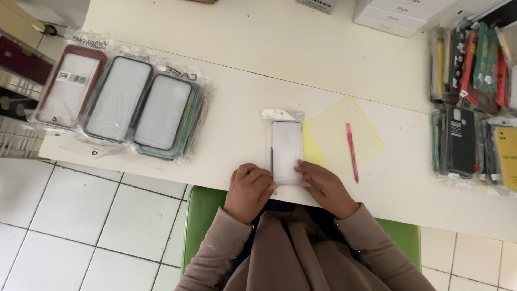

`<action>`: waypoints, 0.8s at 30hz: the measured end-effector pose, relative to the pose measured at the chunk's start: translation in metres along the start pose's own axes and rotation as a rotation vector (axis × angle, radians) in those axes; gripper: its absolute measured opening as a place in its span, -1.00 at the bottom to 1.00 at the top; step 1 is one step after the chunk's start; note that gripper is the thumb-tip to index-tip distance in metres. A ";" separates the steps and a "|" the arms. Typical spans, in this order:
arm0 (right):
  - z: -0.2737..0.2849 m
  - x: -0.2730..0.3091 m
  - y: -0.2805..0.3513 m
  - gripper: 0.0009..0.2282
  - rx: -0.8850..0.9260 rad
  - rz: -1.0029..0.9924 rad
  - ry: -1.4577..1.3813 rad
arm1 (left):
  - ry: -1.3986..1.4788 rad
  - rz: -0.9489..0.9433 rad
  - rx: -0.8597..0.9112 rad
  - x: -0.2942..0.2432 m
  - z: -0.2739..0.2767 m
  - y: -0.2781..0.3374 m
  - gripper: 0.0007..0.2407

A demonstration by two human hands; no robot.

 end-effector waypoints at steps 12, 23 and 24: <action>-0.019 -0.022 -0.006 -0.77 -0.267 -0.025 0.161 | -0.263 0.125 -0.135 -0.007 -0.015 -0.020 -0.75; -0.027 -0.025 -0.017 -0.69 -0.128 0.182 0.471 | -0.245 0.170 -0.115 -0.010 -0.010 -0.031 -0.73; -0.027 -0.020 -0.023 -0.61 -0.073 0.291 0.557 | -0.243 0.174 -0.114 -0.010 -0.010 -0.031 -0.71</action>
Point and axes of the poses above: each hand's wrist, its own y-axis away from the middle knuckle, its own z-axis out of the back of the hand, x = y × z, the point moved 1 cm from there along -y, towards the middle knuckle, and after that the axes turned 6 degrees about -y, right-handed, at the moved point
